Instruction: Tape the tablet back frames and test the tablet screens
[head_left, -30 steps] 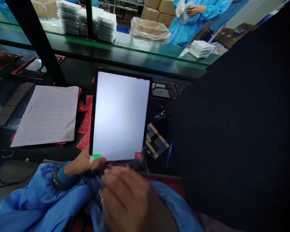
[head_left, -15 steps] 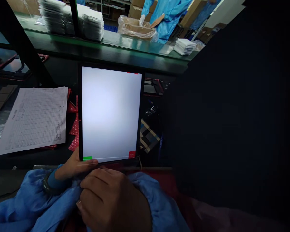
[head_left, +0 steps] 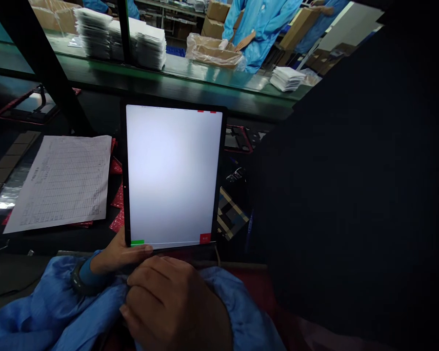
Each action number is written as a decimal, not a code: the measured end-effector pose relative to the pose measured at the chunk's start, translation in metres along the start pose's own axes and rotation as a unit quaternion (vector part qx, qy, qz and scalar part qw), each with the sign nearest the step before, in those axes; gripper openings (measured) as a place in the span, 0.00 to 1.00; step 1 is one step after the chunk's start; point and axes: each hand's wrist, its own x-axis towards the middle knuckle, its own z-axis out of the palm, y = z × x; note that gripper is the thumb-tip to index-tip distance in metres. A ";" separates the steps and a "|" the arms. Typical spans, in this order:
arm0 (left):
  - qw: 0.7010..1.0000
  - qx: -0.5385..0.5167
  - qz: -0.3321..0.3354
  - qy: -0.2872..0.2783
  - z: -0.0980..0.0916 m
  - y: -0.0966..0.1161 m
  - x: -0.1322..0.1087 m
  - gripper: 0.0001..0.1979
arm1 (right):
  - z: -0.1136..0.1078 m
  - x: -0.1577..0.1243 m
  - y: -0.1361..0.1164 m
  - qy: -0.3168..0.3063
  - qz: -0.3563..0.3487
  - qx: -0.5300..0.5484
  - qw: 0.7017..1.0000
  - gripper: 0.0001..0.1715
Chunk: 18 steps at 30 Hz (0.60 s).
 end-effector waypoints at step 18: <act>0.997 -0.070 0.024 0.025 0.003 -0.006 -0.005 0.15 | -0.008 -0.001 0.001 0.032 0.000 -0.011 0.999 0.10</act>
